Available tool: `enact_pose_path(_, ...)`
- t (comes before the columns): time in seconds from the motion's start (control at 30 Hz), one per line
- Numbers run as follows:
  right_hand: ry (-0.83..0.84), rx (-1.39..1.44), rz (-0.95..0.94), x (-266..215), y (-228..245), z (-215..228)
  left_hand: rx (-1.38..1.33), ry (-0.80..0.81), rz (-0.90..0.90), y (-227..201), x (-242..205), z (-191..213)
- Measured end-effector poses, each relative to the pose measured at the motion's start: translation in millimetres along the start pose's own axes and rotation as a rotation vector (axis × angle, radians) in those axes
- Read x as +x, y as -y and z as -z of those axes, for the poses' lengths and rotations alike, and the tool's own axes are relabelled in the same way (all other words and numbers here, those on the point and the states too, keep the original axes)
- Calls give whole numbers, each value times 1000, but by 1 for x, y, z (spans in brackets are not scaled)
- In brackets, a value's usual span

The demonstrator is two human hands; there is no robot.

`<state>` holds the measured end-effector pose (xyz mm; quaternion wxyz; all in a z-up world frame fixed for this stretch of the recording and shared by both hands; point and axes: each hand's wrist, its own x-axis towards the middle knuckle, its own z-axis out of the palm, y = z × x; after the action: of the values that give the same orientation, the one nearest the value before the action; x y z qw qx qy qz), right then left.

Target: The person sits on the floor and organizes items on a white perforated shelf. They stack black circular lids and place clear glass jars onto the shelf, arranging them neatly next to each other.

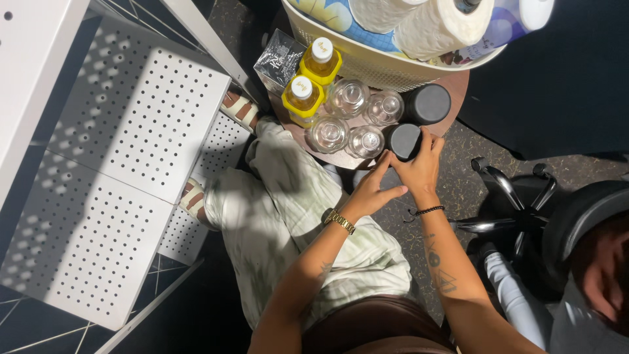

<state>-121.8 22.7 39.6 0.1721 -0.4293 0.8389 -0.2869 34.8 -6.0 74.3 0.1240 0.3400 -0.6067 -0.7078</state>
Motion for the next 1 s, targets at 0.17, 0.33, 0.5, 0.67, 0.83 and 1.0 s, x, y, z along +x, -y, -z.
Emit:
enact_pose_path(0.17, 39, -27, -36, -1, 6, 6, 13, 13, 39, 3, 2, -2)
enact_pose_path(0.33, 145, -110, -102, -4, 16, 20, 175, 8, 173, 10, 2, -5)
enact_pose_path(0.5, 54, -2, -6, 0, 2, 23, -38, -349, -128, 21, -10, 4)
enact_pose_path(0.67, -141, 65, 226, -4, 39, 28, -122, -553, -154, -23, -56, 83)
enact_pose_path(0.83, -181, 227, 569, -3, 132, 12, -132, -800, -466, -101, -120, 169)
enact_pose_path(1.0, -108, 390, 896, -15, 266, 9, 245, -1142, -565, -176, -195, 229)
